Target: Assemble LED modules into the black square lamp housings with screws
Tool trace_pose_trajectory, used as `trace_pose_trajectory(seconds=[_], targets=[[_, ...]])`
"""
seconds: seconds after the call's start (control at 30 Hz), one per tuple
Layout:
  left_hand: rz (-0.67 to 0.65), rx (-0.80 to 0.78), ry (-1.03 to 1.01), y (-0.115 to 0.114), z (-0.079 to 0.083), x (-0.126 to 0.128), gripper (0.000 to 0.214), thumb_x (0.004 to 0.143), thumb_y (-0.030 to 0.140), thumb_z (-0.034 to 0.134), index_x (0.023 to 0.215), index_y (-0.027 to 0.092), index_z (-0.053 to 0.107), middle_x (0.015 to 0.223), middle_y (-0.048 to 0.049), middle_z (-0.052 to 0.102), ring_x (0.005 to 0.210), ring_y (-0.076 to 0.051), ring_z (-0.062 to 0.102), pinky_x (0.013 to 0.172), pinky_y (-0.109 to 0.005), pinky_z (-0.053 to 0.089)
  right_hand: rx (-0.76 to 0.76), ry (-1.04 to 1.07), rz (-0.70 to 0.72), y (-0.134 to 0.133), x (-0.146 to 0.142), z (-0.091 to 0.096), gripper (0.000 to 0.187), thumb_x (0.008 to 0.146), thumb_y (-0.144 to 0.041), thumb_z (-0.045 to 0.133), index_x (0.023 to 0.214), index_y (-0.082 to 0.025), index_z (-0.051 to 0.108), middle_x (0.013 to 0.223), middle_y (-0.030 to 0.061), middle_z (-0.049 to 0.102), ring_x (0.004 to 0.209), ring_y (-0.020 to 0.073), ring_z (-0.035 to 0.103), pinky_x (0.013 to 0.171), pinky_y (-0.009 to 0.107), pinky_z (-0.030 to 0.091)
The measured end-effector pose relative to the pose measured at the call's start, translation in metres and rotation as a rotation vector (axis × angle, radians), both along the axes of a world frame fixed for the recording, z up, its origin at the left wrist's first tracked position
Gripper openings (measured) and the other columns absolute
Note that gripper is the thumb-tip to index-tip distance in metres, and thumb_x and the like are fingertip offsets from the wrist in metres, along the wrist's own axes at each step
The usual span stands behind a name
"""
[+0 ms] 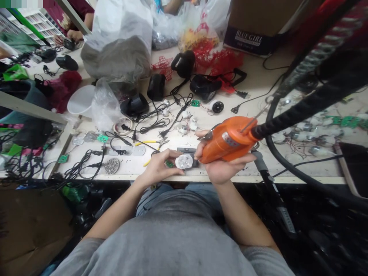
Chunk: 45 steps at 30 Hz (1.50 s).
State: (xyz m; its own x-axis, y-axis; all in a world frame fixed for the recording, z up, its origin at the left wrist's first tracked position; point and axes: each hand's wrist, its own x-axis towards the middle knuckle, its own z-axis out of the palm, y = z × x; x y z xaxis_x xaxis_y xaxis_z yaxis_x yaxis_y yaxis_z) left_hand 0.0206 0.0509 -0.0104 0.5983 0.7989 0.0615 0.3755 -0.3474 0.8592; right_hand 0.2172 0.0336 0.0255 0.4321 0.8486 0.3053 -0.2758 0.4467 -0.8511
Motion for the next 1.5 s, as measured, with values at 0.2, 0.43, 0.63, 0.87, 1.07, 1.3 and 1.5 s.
trace_pose_trajectory(seconds=[0.2,0.43,0.63,0.87,1.07,1.3,1.5], targets=[[0.005,0.121,0.082,0.009,-0.005,0.007,0.050,0.071,0.040,0.088,0.112,0.020,0.068,0.109,-0.0077,0.074,0.098,-0.023,0.068,0.087,-0.036,0.055,-0.059,-0.003,0.029,-0.001,0.010,-0.003,0.087,0.070,-0.100,0.023,0.080,-0.029,0.072,0.053,0.0025,0.056,0.035,0.0189,0.051,0.028,0.033,0.039],[0.020,0.231,0.135,0.015,-0.009,0.000,0.048,0.077,0.045,0.083,0.114,0.020,0.067,0.115,-0.0089,0.070,0.108,-0.025,0.063,0.097,-0.040,0.048,-0.099,0.027,0.089,0.000,0.007,0.008,0.086,0.060,-0.101,0.045,0.076,-0.022,0.076,0.048,0.0023,0.056,0.032,0.0179,0.049,0.028,0.032,0.037],[0.024,0.219,0.127,0.014,-0.009,0.002,0.049,0.076,0.047,0.083,0.115,0.021,0.069,0.115,-0.0084,0.069,0.109,-0.025,0.062,0.098,-0.040,0.047,-0.098,0.010,0.066,0.000,0.001,0.008,0.090,0.068,-0.101,0.030,0.075,-0.023,0.074,0.044,0.0028,0.054,0.032,0.0191,0.048,0.027,0.032,0.036],[0.021,0.220,0.106,0.012,-0.007,0.003,0.051,0.075,0.047,0.084,0.115,0.020,0.068,0.115,-0.0084,0.068,0.110,-0.024,0.061,0.098,-0.039,0.047,-0.100,-0.030,0.124,0.001,0.007,0.001,0.089,0.068,-0.100,0.032,0.084,-0.026,0.078,0.047,0.0022,0.055,0.033,0.0187,0.048,0.029,0.033,0.035],[0.033,0.266,0.103,0.012,-0.001,-0.003,0.059,0.074,0.046,0.085,0.122,0.019,0.063,0.116,-0.0093,0.068,0.110,-0.025,0.062,0.097,-0.041,0.049,-0.124,-0.084,0.119,0.002,0.011,0.009,0.090,0.066,-0.100,0.038,0.098,-0.027,0.078,0.058,0.0044,0.062,0.040,0.0181,0.050,0.035,0.033,0.036],[0.186,0.330,0.150,0.013,0.011,-0.036,0.045,0.082,0.042,0.080,0.118,0.020,0.065,0.107,-0.0071,0.069,0.095,-0.021,0.064,0.083,-0.035,0.053,-0.127,-0.162,0.139,-0.031,0.021,-0.011,0.046,0.074,-0.059,0.079,0.106,-0.027,0.073,0.060,-0.0016,0.061,0.048,0.0164,0.052,0.044,0.032,0.041],[0.280,0.283,0.038,-0.013,0.012,-0.022,0.022,0.085,0.039,0.076,0.096,0.019,0.072,0.079,-0.0020,0.068,0.072,-0.014,0.061,0.067,-0.028,0.052,-0.162,-0.149,0.089,-0.044,0.016,-0.038,0.028,0.081,-0.045,0.077,0.099,-0.025,0.070,0.059,-0.0039,0.059,0.047,0.0151,0.052,0.048,0.032,0.043]])
